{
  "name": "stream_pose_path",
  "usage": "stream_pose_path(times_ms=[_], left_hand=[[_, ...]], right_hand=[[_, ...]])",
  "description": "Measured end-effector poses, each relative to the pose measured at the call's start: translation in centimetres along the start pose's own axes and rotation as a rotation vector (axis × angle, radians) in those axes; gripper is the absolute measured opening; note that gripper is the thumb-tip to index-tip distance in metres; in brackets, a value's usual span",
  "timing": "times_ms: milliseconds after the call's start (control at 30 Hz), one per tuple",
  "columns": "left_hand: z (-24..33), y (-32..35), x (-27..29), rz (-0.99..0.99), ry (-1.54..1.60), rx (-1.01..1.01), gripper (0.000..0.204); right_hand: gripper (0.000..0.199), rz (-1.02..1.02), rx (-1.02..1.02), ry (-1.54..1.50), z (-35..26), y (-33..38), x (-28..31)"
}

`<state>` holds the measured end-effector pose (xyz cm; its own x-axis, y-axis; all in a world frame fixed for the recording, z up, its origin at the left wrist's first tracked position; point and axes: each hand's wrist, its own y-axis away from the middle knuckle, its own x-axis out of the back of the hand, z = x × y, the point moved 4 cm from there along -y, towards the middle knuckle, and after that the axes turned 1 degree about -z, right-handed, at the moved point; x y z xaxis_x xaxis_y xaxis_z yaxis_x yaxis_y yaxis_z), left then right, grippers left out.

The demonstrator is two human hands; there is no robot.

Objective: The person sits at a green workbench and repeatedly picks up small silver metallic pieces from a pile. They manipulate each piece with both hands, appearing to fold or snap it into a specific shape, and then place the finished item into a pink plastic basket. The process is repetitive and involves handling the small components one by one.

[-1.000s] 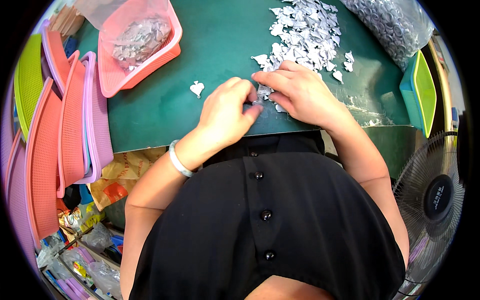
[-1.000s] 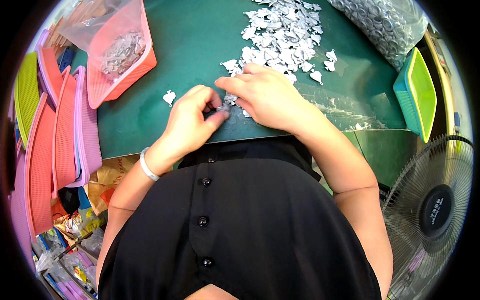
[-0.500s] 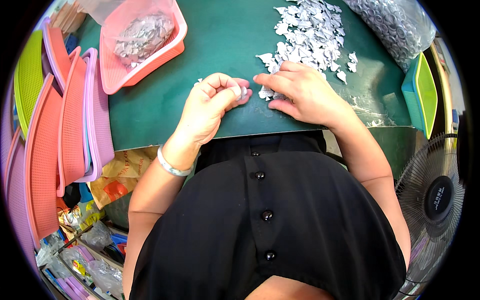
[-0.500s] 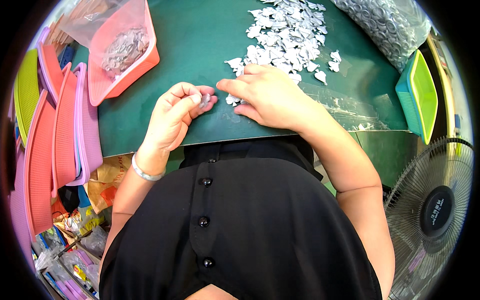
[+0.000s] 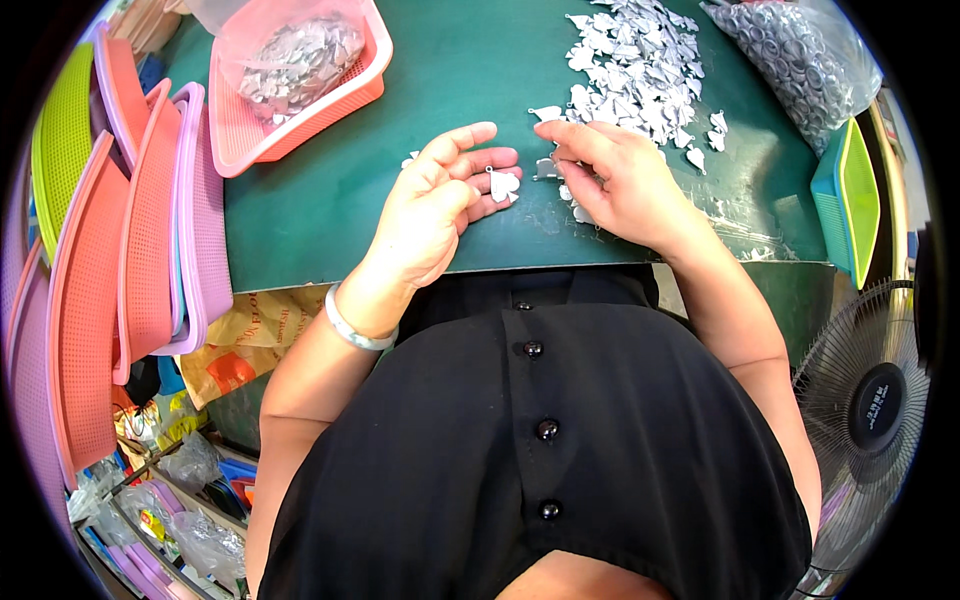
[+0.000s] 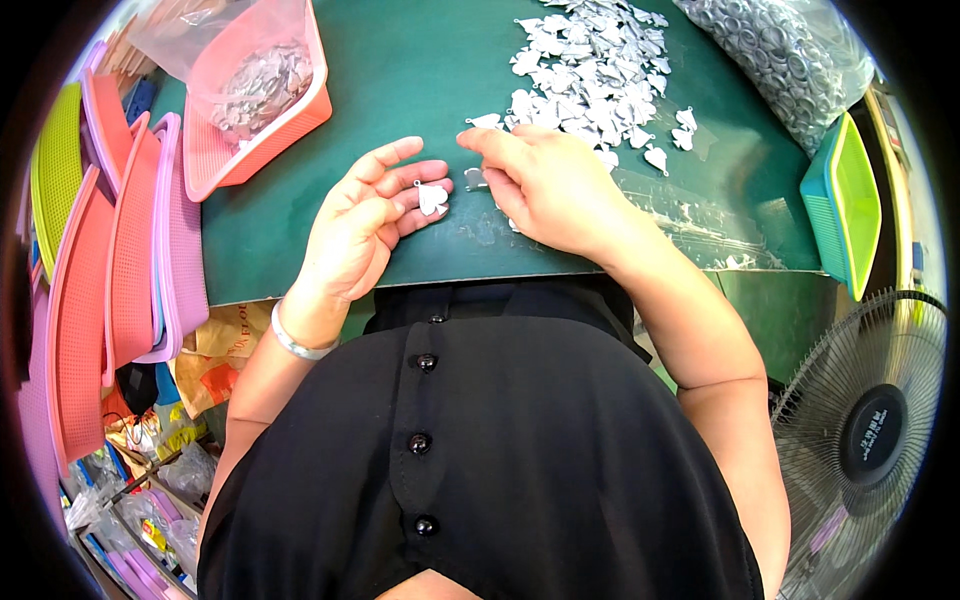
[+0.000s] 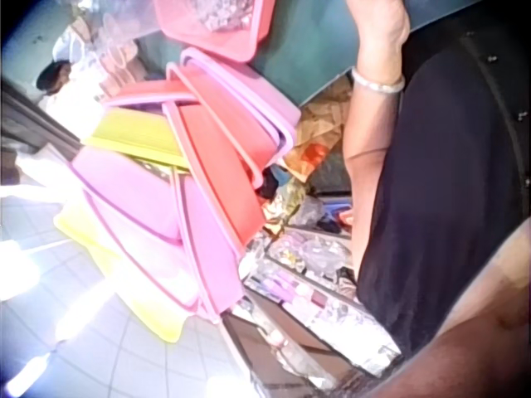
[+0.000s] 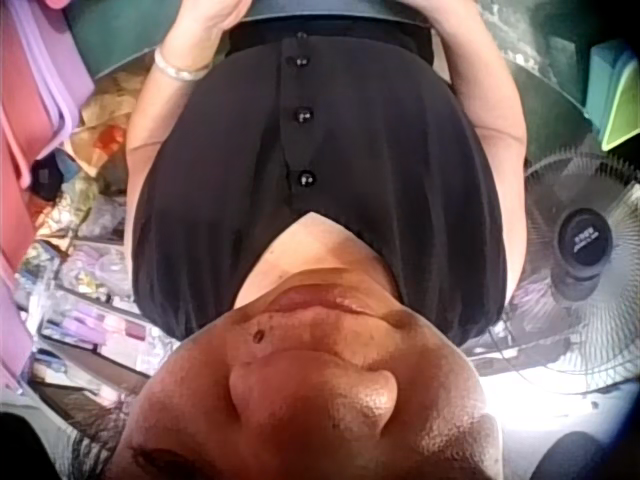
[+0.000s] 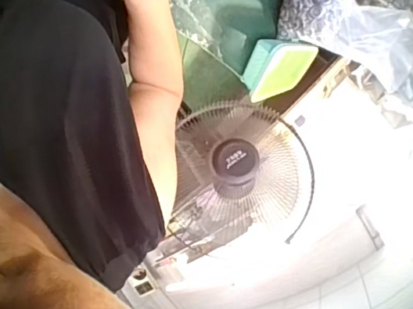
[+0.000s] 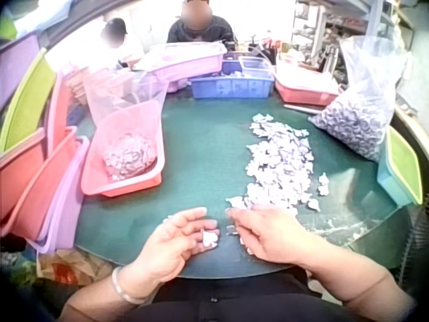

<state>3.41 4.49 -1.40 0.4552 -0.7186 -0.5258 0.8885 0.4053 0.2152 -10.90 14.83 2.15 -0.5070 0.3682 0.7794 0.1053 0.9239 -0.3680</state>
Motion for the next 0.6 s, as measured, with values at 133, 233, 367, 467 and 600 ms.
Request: stream_pose_path(times_ms=[133,233,367,467,600], left_hand=[[-0.2,-0.2,0.0,0.046,-0.001,0.03,0.036],[-0.5,-0.4,-0.6,0.038,-0.027,0.105,0.027],[-1.0,-0.7,-1.1,0.016,-0.085,0.153,0.015],[-1.0,-0.8,-1.0,0.012,-0.079,0.181,0.008],[-0.1,-1.0,-1.6,0.054,-0.071,0.174,0.005]], right_hand=[[0.032,-0.071,-0.237,-0.414,0.0,0.0,-0.1],[0.033,-0.091,-0.279,-0.539,0.0,-0.3,-0.3],[0.033,-0.05,-0.278,-0.554,0.2,-0.2,-0.3],[0.032,0.048,-0.251,-0.429,0.9,0.1,0.9],[0.038,-0.092,-0.132,-0.067,0.8,0.5,2.2]])
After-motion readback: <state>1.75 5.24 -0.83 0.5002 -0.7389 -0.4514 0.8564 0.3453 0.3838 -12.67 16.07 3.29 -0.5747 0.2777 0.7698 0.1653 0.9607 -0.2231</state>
